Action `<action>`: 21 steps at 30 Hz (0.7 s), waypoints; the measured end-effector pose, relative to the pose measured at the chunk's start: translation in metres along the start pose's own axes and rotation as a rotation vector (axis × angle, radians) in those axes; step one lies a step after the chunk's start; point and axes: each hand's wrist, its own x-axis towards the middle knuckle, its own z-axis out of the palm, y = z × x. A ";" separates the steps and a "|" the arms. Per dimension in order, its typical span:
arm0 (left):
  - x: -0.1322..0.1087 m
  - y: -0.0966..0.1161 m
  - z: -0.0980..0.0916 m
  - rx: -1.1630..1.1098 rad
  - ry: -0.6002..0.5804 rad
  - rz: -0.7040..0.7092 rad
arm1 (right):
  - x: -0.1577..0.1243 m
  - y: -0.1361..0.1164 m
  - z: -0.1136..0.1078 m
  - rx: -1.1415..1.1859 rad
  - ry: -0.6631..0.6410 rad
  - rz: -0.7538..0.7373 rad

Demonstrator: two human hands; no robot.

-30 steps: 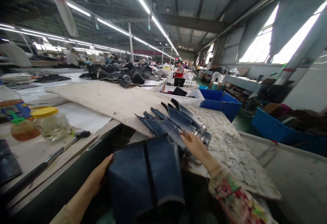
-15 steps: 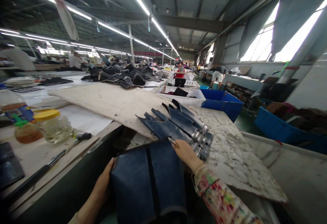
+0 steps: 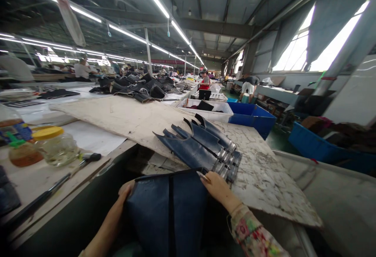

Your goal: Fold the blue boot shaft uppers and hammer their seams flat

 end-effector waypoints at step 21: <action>-0.062 0.019 0.144 1.103 -0.504 1.142 | -0.068 -0.027 0.023 0.103 0.261 0.046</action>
